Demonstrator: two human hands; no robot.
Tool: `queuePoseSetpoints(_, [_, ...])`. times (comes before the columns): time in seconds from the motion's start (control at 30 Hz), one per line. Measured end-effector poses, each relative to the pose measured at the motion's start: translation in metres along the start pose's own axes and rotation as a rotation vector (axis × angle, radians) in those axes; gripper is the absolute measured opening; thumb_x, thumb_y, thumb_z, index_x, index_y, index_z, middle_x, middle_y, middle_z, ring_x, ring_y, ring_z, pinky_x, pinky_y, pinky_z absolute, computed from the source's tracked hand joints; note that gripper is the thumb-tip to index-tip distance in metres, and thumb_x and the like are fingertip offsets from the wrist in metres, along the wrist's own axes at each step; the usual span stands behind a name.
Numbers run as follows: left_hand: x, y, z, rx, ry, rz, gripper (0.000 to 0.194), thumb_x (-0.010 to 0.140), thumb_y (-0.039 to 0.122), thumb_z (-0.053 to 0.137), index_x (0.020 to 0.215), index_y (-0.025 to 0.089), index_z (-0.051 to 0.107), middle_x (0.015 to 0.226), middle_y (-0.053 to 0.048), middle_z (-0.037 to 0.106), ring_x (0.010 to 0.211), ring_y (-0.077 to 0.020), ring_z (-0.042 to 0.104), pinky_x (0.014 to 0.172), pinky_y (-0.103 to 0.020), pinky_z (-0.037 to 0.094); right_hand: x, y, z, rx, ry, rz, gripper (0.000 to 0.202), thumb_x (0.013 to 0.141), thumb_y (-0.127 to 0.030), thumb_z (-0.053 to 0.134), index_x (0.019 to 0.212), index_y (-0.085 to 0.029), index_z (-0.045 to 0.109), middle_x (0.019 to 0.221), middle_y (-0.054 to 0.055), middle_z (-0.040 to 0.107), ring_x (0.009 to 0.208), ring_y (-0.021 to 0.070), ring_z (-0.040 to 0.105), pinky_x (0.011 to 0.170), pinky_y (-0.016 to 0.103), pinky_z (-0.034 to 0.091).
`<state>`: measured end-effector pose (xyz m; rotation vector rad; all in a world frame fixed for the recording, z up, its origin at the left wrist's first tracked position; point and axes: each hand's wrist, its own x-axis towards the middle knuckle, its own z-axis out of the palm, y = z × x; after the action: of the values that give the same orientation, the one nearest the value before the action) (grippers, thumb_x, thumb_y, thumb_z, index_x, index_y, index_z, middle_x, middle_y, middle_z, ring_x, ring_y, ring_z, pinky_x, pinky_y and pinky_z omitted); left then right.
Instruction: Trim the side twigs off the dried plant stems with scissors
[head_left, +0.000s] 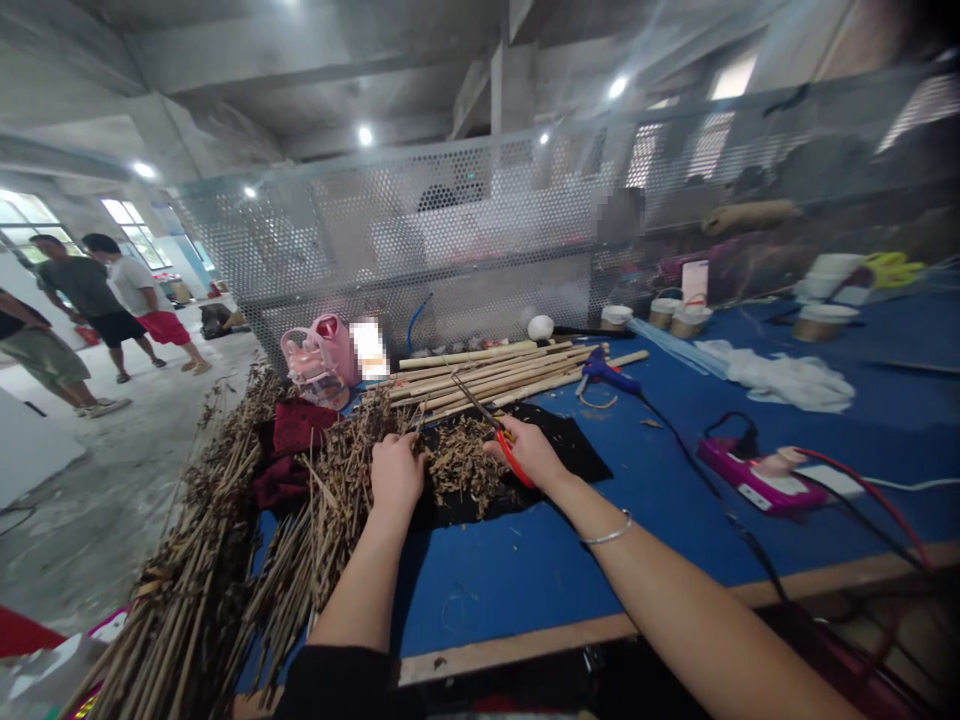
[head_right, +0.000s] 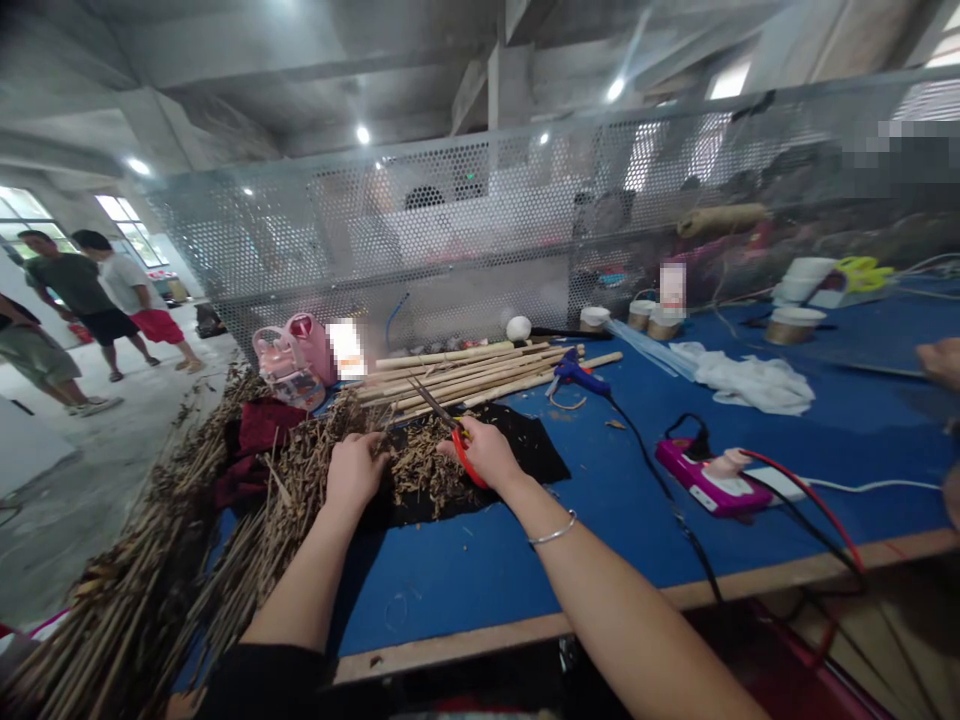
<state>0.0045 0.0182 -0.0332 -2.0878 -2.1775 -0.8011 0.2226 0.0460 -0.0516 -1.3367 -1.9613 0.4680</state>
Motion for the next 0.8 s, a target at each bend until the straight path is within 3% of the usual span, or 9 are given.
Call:
queuePoseSetpoints(0.1, [-0.004, 0.003, 0.0, 0.163, -0.039, -0.028, 0.037, 0.069, 0.018, 0.057, 0.106, 0.017, 0.059, 0.102, -0.015, 0.057, 0.096, -0.0272, 0.05, 0.079, -0.034, 0.04, 0.0, -0.001, 0.0, 0.0, -0.004, 0.002, 0.031, 0.071, -0.049, 0.053, 0.069, -0.019, 0.047, 0.058, -0.003, 0.05, 0.053, 0.0108, 0.045, 0.05, 0.019, 0.033])
queuePoseSetpoints(0.23, [-0.003, 0.001, 0.0, 0.199, -0.061, -0.056, 0.04, 0.073, 0.008, 0.044, 0.11, 0.016, 0.056, 0.099, -0.015, 0.058, 0.092, -0.0245, 0.053, 0.076, -0.031, 0.04, -0.001, -0.002, -0.001, -0.009, -0.012, 0.0, 0.03, 0.071, -0.049, 0.053, 0.068, -0.019, 0.047, 0.059, -0.003, 0.051, 0.054, 0.0111, 0.046, 0.05, 0.02, 0.033])
queuePoseSetpoints(0.37, [0.001, 0.0, 0.001, 0.051, 0.018, -0.03, 0.04, 0.077, 0.01, 0.04, 0.115, 0.015, 0.053, 0.1, -0.015, 0.058, 0.091, -0.0234, 0.055, 0.078, -0.031, 0.042, 0.0, -0.002, -0.001, -0.019, -0.009, 0.002, 0.03, 0.071, -0.049, 0.053, 0.068, -0.019, 0.048, 0.059, -0.002, 0.051, 0.054, 0.0113, 0.045, 0.05, 0.02, 0.033])
queuePoseSetpoints(0.53, [0.001, 0.006, 0.0, -0.196, 0.162, 0.113, 0.043, 0.08, 0.015, 0.041, 0.123, 0.013, 0.045, 0.107, -0.013, 0.058, 0.098, -0.0224, 0.053, 0.086, -0.033, 0.04, 0.001, -0.003, -0.001, 0.016, 0.019, 0.015, 0.028, 0.07, -0.047, 0.055, 0.07, -0.02, 0.051, 0.059, -0.002, 0.053, 0.054, 0.012, 0.048, 0.051, 0.021, 0.034])
queuePoseSetpoints(0.8, [-0.01, 0.021, 0.013, -0.352, -0.044, 0.287, 0.052, 0.072, 0.007, 0.053, 0.123, 0.017, 0.044, 0.098, -0.007, 0.06, 0.091, -0.0184, 0.053, 0.087, -0.033, 0.041, 0.004, -0.005, 0.001, 0.255, 0.275, 0.096, 0.029, 0.068, -0.047, 0.058, 0.068, -0.019, 0.051, 0.058, -0.002, 0.053, 0.053, 0.0115, 0.047, 0.053, 0.022, 0.038])
